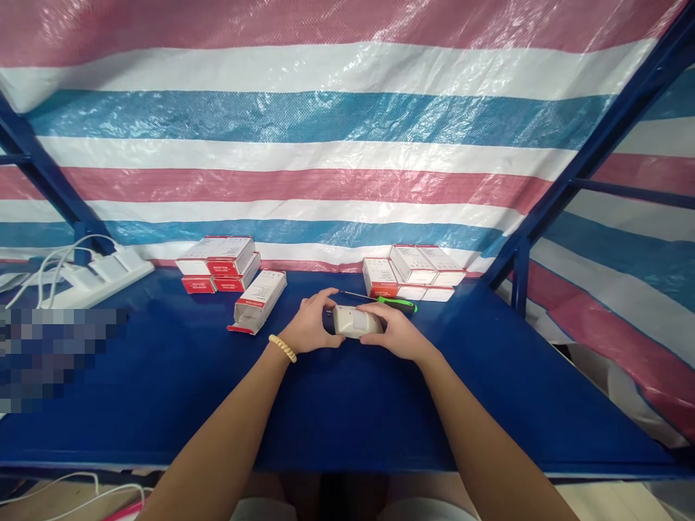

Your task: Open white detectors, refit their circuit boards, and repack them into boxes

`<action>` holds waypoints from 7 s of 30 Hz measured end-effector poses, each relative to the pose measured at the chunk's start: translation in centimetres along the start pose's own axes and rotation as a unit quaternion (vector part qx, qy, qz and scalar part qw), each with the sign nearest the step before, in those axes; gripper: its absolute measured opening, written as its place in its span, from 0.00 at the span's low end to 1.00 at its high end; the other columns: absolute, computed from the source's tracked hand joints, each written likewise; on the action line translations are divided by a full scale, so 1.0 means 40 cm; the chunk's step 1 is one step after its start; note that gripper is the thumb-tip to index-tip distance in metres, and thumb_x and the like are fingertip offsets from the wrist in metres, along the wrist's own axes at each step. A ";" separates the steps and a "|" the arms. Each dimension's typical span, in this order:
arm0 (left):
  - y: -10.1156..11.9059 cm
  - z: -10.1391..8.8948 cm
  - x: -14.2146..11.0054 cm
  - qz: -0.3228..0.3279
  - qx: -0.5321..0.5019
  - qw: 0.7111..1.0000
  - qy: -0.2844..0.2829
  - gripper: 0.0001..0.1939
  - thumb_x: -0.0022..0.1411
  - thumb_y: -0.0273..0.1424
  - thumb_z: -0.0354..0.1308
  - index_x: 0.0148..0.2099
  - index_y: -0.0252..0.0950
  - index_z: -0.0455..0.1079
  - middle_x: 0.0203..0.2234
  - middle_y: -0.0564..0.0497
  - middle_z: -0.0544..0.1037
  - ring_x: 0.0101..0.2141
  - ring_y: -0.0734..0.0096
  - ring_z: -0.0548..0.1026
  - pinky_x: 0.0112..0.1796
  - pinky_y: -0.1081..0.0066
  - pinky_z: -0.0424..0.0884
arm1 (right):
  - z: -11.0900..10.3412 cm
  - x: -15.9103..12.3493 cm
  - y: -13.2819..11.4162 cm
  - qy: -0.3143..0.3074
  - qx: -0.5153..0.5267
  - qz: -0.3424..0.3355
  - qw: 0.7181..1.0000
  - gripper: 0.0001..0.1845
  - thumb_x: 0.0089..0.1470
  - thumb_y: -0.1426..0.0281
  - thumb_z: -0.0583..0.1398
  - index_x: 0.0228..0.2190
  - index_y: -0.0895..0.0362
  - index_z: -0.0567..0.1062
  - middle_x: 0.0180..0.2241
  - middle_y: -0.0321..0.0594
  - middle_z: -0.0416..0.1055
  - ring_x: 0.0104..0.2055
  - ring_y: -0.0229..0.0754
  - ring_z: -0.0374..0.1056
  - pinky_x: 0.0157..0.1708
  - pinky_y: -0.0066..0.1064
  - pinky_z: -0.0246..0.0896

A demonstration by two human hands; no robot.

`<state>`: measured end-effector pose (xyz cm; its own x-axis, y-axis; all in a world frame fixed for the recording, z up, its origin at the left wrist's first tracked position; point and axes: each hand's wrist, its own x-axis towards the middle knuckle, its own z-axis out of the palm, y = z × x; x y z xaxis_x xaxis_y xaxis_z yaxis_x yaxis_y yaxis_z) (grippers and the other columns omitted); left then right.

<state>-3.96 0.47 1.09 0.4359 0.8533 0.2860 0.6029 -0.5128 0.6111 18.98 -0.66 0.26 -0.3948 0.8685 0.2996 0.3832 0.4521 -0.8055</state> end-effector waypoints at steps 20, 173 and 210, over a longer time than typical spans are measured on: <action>0.034 -0.002 0.001 -0.018 -0.012 1.000 0.021 0.38 0.36 0.37 0.69 0.51 0.39 0.62 0.37 0.51 0.71 0.42 0.59 0.67 0.44 0.61 0.63 | -0.014 0.002 0.026 -0.062 0.146 0.077 0.984 0.33 0.38 0.68 0.70 0.49 0.54 0.73 0.45 0.42 0.73 0.45 0.48 0.69 0.44 0.41 0.67; -0.080 -0.008 0.030 -0.129 -0.008 0.971 0.201 0.13 0.54 0.24 0.54 0.42 0.34 0.74 0.34 0.48 0.78 0.30 0.69 0.74 0.39 0.65 0.71 | 0.015 -0.002 0.013 0.026 0.090 0.016 0.995 0.22 0.38 0.68 0.69 0.41 0.53 0.80 0.43 0.43 0.77 0.41 0.49 0.73 0.40 0.41 0.68; 0.014 0.042 0.025 0.130 0.087 0.980 0.123 0.06 0.59 0.25 0.53 0.38 0.37 0.70 0.30 0.51 0.76 0.34 0.67 0.73 0.40 0.65 0.69 | 0.086 0.025 0.009 0.024 -0.064 -0.061 0.996 0.28 0.37 0.65 0.71 0.42 0.54 0.72 0.42 0.42 0.70 0.44 0.48 0.66 0.42 0.40 0.62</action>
<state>-2.06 0.88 0.48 0.4288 0.6768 0.5983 0.6072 -0.7064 0.3639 15.85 -0.32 -1.50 -0.4051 0.8132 0.4178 0.4398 0.5740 -0.6907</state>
